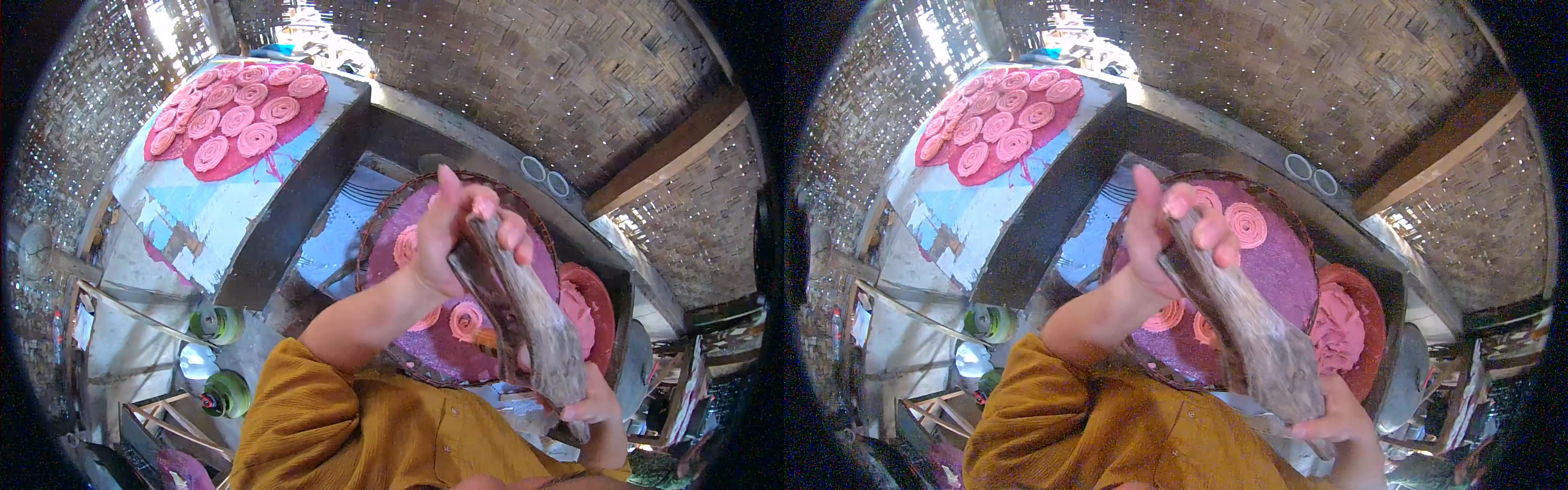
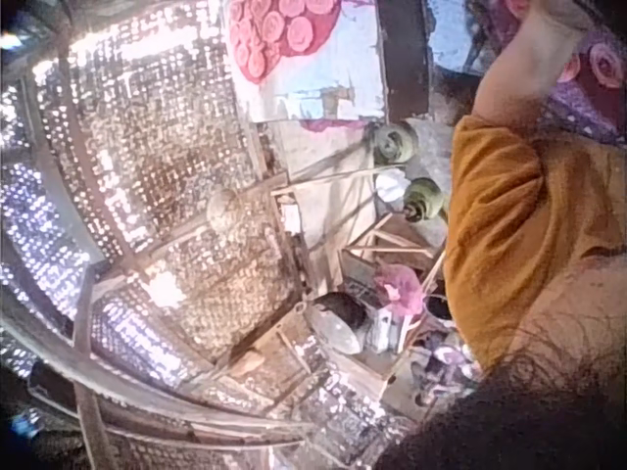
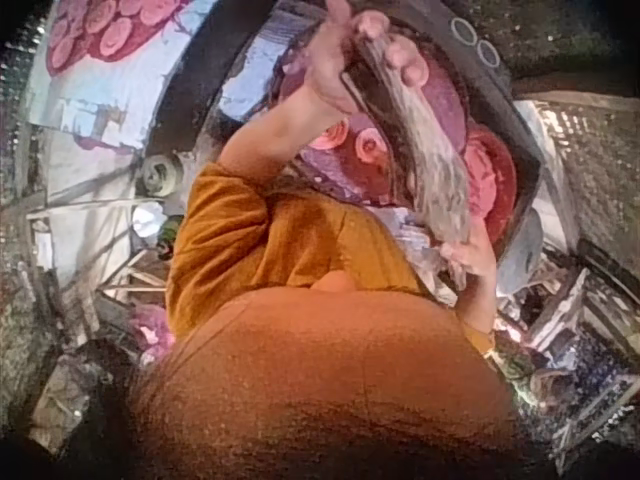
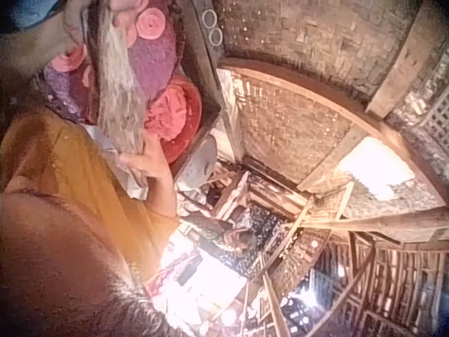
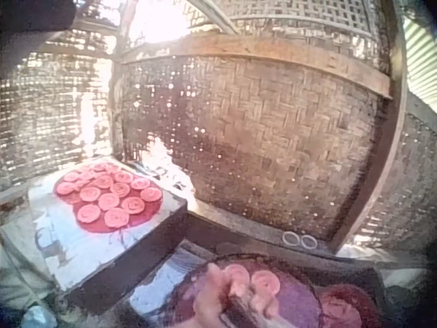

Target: The person scoops pink dough from a red basin and places it into a wooden press. They squeeze the press to extrude the dough into a spiral shape onto a purple mat. The person repeats this process to create multiple spiral dough pieces, arranging them on the mat.

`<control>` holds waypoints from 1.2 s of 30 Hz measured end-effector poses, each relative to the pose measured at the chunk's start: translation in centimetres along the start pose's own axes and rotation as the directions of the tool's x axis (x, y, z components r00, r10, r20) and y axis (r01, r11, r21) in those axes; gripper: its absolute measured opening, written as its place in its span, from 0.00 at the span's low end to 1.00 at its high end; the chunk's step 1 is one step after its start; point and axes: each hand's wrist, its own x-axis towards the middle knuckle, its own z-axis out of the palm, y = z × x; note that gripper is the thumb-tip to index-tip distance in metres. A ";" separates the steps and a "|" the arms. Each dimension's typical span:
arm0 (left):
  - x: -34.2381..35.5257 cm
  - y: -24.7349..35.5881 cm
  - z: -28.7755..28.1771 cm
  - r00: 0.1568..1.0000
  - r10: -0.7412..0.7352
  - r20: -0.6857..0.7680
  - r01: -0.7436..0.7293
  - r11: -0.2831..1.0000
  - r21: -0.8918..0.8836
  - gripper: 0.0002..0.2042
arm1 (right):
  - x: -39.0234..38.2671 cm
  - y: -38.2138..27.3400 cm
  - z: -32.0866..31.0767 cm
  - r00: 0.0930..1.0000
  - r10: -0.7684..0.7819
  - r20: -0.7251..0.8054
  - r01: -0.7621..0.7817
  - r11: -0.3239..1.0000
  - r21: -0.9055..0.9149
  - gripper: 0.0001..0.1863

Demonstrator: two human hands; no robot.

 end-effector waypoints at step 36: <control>3.1 -0.8 -0.7 0.892 -0.197 -0.407 0.276 0.950 0.146 0.29 | 0.9 2.1 -0.4 0.886 -0.322 -0.334 0.247 0.936 -0.249 0.34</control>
